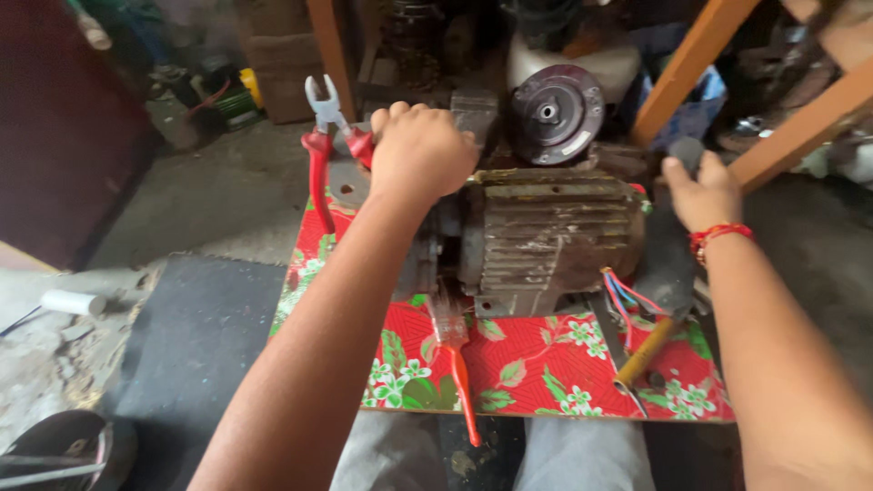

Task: The person cleans the surface of a metal water pump assembly with a brush and then uses a wrench to tighten or loosen bolts on the motor housing.

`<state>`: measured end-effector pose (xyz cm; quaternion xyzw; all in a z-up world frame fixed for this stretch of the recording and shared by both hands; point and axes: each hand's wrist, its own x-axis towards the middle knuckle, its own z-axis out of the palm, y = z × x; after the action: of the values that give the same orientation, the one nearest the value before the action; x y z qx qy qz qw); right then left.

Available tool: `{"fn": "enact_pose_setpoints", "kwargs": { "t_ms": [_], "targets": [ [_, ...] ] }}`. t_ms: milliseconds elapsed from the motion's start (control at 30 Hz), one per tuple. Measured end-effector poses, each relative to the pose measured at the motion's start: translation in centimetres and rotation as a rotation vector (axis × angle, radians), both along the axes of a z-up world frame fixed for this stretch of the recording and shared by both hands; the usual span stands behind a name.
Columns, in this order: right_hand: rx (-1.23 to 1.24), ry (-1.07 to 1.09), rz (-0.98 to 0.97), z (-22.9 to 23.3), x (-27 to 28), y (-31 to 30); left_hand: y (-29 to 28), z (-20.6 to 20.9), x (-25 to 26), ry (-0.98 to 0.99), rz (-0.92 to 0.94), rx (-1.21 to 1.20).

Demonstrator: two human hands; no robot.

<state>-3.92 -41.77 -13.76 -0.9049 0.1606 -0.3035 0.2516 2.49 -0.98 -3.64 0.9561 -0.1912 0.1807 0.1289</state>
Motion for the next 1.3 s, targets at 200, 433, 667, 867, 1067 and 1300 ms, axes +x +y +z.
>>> {"fn": "enact_pose_setpoints", "kwargs": {
  "t_ms": [200,433,667,867,1067,1300],
  "targets": [
    [-0.225,0.492,0.000,-0.8,-2.4,1.2,-0.3,-0.4,0.4,-0.041,-0.042,-0.069],
    [-0.277,0.643,0.105,1.0,-11.2,6.6,-0.3,0.1,-0.1,0.003,-0.017,-0.022],
    [-0.400,0.645,0.161,-0.8,-14.9,12.3,-0.3,0.6,-0.5,0.051,-0.003,0.016],
    [-0.480,0.609,-0.018,-4.1,-14.7,12.5,-0.2,0.7,-0.6,0.033,-0.015,-0.012],
    [0.010,0.136,-0.046,-2.0,-16.7,6.1,-0.2,0.4,-0.4,0.039,-0.010,-0.014],
    [-0.240,-0.297,0.104,4.7,-19.7,-3.0,-0.2,0.8,-0.8,0.004,0.004,-0.017]
  ]
}}
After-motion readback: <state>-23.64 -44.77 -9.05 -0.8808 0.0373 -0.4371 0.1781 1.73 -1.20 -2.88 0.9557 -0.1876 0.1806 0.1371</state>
